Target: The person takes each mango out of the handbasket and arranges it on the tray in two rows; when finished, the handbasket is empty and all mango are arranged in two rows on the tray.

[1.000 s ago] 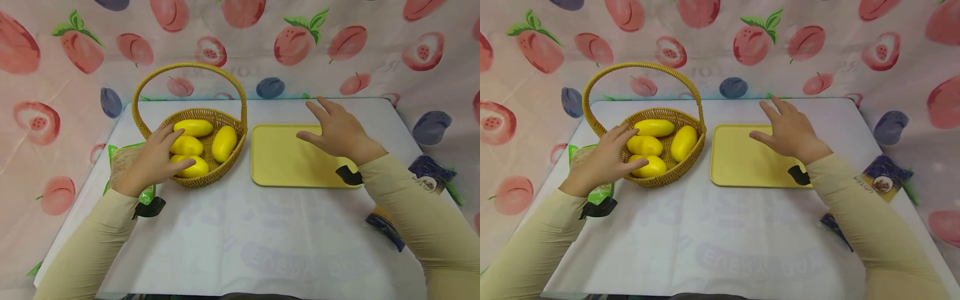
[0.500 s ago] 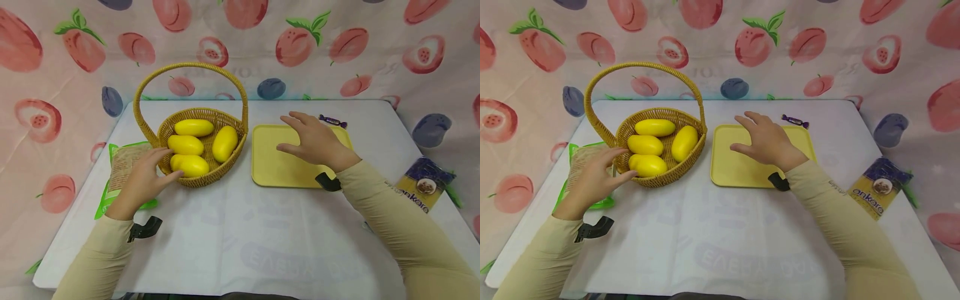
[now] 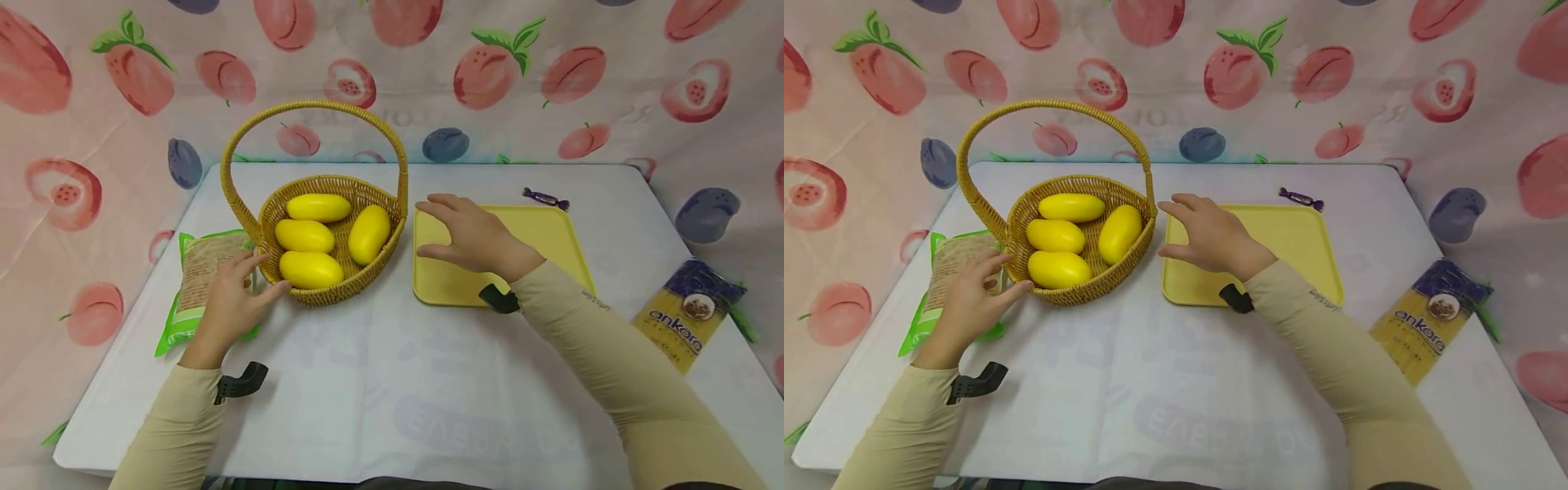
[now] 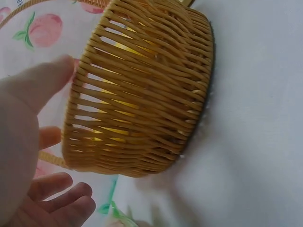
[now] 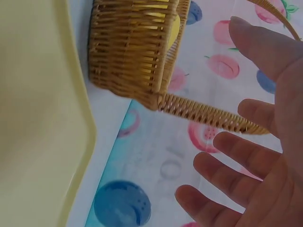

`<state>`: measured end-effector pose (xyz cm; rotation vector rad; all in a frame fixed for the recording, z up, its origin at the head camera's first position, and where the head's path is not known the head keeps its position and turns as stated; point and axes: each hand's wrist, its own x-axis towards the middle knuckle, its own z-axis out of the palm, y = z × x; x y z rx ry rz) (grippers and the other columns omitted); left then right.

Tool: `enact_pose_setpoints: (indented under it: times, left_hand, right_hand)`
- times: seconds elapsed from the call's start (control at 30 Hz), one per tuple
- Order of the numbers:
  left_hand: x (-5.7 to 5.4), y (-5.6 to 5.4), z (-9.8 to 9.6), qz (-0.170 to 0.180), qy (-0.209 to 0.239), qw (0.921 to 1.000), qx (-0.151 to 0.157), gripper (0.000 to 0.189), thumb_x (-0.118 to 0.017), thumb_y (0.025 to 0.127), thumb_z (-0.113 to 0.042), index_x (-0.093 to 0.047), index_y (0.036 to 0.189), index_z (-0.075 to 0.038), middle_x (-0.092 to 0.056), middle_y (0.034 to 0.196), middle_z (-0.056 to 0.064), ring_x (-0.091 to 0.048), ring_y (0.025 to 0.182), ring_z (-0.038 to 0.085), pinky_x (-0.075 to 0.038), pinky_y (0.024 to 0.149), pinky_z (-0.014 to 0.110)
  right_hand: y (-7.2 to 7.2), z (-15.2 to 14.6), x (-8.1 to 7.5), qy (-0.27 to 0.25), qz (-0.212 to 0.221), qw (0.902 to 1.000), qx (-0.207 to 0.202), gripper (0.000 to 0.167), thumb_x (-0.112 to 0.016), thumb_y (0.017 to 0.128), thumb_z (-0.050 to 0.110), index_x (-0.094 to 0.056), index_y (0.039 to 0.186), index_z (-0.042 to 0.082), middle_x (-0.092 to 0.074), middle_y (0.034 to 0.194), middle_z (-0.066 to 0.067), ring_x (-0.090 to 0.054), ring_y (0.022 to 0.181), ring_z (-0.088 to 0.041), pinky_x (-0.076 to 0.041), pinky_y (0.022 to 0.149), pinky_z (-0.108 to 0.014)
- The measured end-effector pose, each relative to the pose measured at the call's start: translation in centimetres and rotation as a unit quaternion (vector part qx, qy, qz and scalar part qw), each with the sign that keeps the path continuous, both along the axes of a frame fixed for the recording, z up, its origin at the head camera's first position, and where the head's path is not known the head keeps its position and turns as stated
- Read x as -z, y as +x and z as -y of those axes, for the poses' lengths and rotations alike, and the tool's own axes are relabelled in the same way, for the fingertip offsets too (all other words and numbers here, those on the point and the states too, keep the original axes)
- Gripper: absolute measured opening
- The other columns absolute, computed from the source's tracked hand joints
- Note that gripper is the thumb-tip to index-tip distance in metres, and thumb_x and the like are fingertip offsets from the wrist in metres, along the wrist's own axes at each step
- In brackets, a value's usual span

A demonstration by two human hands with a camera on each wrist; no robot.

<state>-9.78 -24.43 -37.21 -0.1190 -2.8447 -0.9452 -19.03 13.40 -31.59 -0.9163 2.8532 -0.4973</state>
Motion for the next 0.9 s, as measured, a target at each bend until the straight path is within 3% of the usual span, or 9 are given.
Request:
enact_pose_setpoints:
  times: [0.2,0.37,0.6,0.9]
  left_hand:
    - [0.8,-0.1,0.0,0.065,0.031,0.9973,-0.009,0.074,-0.069,0.095,-0.042,-0.044,0.147,0.004,-0.039,0.149,0.031,-0.042,0.132,0.049,-0.038,0.107,0.061]
    - [1.4,-0.3,-0.1,0.097,0.081,0.9919,-0.016,0.079,-0.07,0.094,-0.042,-0.037,0.152,0.001,-0.033,0.155,0.027,-0.042,0.134,0.046,-0.04,0.11,0.052]
    - [1.9,-0.8,-0.3,0.114,0.128,0.985,-0.019,0.086,-0.071,0.093,-0.041,-0.029,0.156,-0.001,-0.028,0.158,0.025,-0.036,0.139,0.045,-0.035,0.114,0.052]
    - [2.3,-1.0,-0.3,0.126,0.157,0.9794,-0.02,0.088,-0.072,0.092,-0.041,-0.026,0.158,-0.005,-0.027,0.158,0.023,-0.034,0.141,0.043,-0.032,0.115,0.053]
  right_hand:
    - [-0.3,2.1,0.3,-0.031,0.008,0.999,-0.031,0.076,-0.07,0.093,0.046,-0.042,0.153,0.01,-0.036,0.157,-0.015,-0.035,0.141,-0.035,-0.034,0.114,-0.051]
    - [-0.6,3.8,0.5,-0.036,0.019,0.9975,-0.057,0.074,-0.07,0.094,0.043,-0.042,0.153,0.009,-0.039,0.156,-0.013,-0.034,0.143,-0.033,-0.028,0.118,-0.048]
    - [-1.7,6.2,0.9,-0.031,0.038,0.9961,-0.073,0.072,-0.072,0.094,0.038,-0.042,0.152,0.009,-0.038,0.156,-0.012,-0.032,0.145,-0.03,-0.025,0.12,-0.043]
    - [-3.3,8.4,2.0,-0.032,0.069,0.9947,-0.068,0.072,-0.075,0.092,0.033,-0.043,0.152,0.01,-0.036,0.158,-0.01,-0.027,0.147,-0.025,-0.023,0.12,-0.039]
